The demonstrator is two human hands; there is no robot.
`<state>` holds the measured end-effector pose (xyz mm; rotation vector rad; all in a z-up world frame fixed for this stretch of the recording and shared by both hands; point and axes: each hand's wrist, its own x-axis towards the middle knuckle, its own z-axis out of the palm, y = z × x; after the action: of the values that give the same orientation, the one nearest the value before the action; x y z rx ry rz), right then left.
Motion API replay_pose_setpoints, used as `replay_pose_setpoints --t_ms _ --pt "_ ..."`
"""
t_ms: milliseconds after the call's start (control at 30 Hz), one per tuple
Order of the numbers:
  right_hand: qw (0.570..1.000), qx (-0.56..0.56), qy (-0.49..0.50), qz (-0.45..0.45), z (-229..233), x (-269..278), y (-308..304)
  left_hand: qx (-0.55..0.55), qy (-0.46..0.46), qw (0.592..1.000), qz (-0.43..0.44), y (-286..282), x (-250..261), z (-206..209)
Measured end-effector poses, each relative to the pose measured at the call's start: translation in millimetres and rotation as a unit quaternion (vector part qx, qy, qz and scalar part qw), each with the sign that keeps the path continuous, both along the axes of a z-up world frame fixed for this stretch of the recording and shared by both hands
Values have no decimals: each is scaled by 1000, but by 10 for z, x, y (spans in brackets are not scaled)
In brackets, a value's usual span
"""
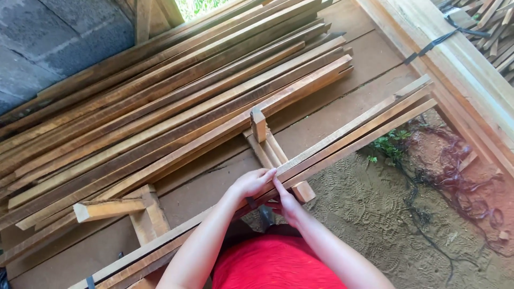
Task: The person aligns several thin wooden planks on a wooden rack and secures them by wrapping and tying black straps around the stack. The person repeats this process for multiple bundles, adjusting the wood and tightening the straps by hand.
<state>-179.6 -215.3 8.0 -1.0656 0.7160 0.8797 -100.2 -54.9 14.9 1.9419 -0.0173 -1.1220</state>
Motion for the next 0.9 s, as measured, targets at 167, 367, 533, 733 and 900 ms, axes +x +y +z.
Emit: replay_pose_setpoints --t_ms 167,367,533,733,900 --pt "970 -103 -140 172 -120 -291 -86 57 -218 974 6 356 -415 552" --pt "742 -258 -486 384 1026 -205 318 223 -379 898 11 957 -1158 825" --pt "455 -342 -746 346 1089 123 759 390 -391 833 -31 1125 -1530 616" --pt "434 -350 -557 616 848 438 1094 364 -422 830 -7 1171 -1588 554" --pt "396 -304 -523 691 848 534 1151 332 -467 820 10 1163 -1650 526"
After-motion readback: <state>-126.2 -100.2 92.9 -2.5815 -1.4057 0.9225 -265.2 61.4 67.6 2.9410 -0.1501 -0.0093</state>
